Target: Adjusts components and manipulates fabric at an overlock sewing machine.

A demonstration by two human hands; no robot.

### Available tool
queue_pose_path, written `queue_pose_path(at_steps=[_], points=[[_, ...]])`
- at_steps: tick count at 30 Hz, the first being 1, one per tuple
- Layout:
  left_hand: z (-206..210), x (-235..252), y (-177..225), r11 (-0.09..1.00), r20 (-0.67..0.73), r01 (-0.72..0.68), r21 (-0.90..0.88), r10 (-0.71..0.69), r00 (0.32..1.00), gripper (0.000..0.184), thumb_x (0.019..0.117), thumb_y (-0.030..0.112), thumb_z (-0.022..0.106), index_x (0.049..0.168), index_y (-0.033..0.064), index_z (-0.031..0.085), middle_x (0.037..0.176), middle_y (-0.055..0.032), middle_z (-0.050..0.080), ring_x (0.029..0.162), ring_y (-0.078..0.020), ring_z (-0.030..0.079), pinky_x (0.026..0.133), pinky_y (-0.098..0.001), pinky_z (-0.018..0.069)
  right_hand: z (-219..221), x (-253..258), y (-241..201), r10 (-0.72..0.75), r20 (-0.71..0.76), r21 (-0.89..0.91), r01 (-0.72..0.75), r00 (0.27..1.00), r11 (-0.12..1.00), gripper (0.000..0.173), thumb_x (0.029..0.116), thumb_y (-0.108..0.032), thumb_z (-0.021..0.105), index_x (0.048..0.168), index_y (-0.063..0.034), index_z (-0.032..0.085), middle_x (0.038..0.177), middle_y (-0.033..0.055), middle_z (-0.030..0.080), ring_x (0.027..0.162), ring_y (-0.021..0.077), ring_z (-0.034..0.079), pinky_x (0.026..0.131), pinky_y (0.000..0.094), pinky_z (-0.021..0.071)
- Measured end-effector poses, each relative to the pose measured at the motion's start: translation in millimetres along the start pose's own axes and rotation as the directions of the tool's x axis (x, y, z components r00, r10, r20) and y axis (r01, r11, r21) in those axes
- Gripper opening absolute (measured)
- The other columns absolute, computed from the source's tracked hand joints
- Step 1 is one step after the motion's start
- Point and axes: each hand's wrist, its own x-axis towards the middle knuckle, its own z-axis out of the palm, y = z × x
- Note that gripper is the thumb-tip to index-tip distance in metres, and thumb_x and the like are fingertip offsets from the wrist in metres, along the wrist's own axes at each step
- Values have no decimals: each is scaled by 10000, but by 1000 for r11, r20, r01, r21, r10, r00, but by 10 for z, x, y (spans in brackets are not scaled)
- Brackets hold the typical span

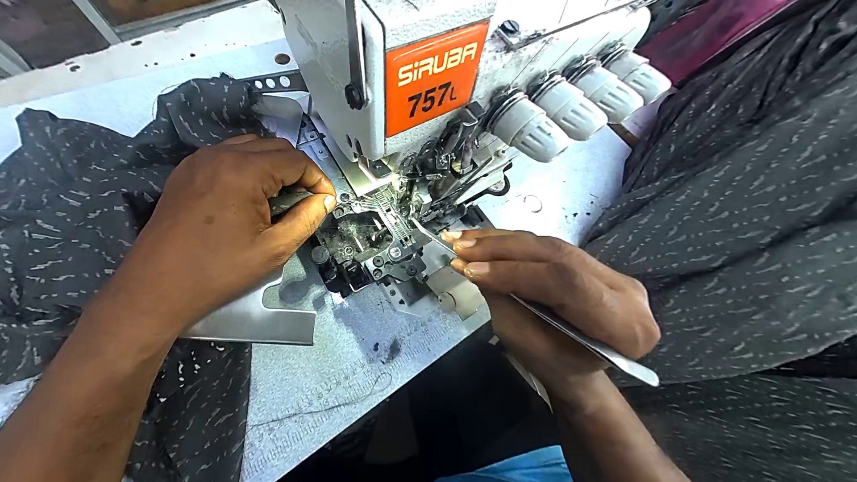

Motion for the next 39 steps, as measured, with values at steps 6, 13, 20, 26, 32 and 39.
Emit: queue_pose_path(at_steps=[6, 13, 20, 26, 32, 39], points=[[2, -4, 1, 1000, 2, 1, 4, -1, 1000, 212, 972, 367, 581, 971, 225, 739, 858, 109, 621, 811, -27, 559, 712, -274, 439, 74, -48, -94, 39, -38, -101, -43, 998, 994, 89, 875, 40, 746, 939, -7, 706, 1048, 110, 757, 1041, 218, 745, 917, 344, 649], [3, -1, -3, 1000, 3, 2, 1, -2, 1000, 209, 969, 371, 584, 968, 229, 737, 867, 109, 629, 823, -27, 574, 713, -274, 459, 142, -20, -147, 77, -55, -171, -85, 996, 982, 70, 890, 18, 738, 941, -10, 700, 1044, 105, 758, 1036, 202, 746, 901, 321, 648], [3, -4, 1, 1000, 6, 0, 9, 0, 1000, 211, 979, 363, 576, 978, 227, 737, 873, 107, 629, 823, -36, 567, 716, -284, 448, 283, -48, -177, 82, -112, -183, -102, 990, 978, 73, 893, 23, 729, 945, -3, 684, 1011, 101, 759, 1036, 212, 747, 909, 342, 648], [2, -8, -4, 1000, 2, -6, 6, 6, 1000, 207, 982, 360, 575, 976, 227, 734, 871, 104, 631, 836, -39, 578, 723, -285, 457, 309, -137, -55, 104, -167, 51, -96, 981, 994, 136, 870, 51, 759, 950, -29, 683, 1020, 107, 759, 1005, 246, 756, 889, 384, 664], [13, -6, -4, 1000, -4, -15, 24, 15, 1000, 220, 982, 366, 567, 971, 224, 736, 866, 100, 626, 816, -46, 561, 709, -294, 438, 242, -115, -219, 3, -55, -259, -17, 998, 966, 126, 889, 27, 737, 964, -29, 652, 1064, 101, 746, 1094, 237, 731, 942, 366, 642], [15, -7, -2, 999, -11, -17, 38, 17, 1000, 208, 980, 358, 563, 947, 233, 725, 863, 105, 623, 816, -48, 564, 710, -301, 440, 357, -8, -268, 20, -41, -450, -36, 999, 892, 49, 897, 6, 715, 930, -23, 694, 1016, 115, 761, 1054, 206, 740, 912, 307, 626]])
